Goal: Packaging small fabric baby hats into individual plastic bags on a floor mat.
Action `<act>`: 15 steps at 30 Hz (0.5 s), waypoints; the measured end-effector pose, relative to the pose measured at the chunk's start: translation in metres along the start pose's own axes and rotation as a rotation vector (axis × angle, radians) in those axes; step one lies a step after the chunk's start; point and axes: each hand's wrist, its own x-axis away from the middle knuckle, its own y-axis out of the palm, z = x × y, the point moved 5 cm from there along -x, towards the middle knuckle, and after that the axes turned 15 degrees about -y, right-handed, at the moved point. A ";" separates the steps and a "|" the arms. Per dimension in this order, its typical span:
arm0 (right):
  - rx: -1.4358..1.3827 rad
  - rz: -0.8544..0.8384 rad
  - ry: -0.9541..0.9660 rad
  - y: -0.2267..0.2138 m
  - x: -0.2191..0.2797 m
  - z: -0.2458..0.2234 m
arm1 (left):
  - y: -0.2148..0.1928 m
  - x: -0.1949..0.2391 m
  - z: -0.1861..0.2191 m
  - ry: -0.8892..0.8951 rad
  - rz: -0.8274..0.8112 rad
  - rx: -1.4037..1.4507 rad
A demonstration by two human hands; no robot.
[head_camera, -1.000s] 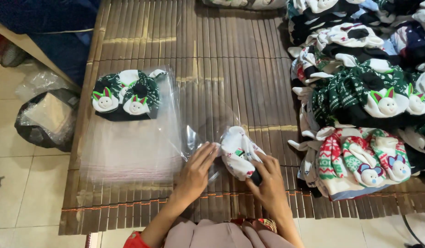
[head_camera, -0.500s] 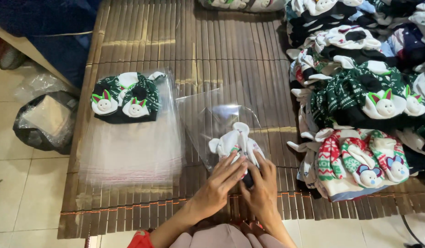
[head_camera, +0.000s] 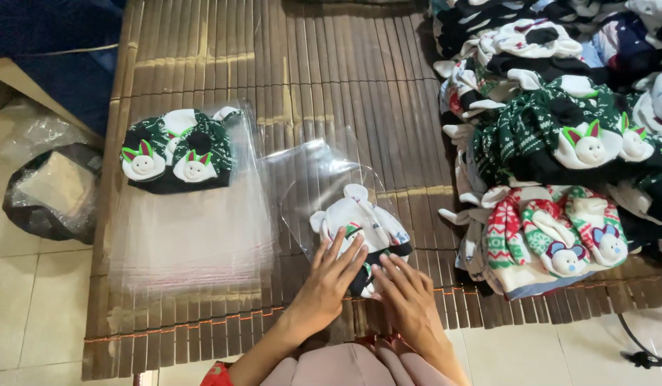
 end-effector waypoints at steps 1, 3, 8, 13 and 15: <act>0.003 0.002 0.006 0.006 0.001 0.004 | 0.000 0.001 0.000 0.005 -0.004 0.001; -0.013 -0.102 -0.028 0.024 0.002 0.009 | 0.002 0.002 -0.002 -0.005 -0.030 -0.030; 0.004 -0.110 -0.070 0.058 0.001 0.014 | 0.017 0.006 -0.014 0.004 -0.049 -0.092; -0.026 -0.071 -0.068 0.052 -0.027 0.006 | 0.015 0.003 -0.017 0.009 -0.062 -0.087; -0.027 -0.073 -0.091 0.053 -0.036 0.005 | 0.012 0.001 -0.017 0.011 -0.074 -0.067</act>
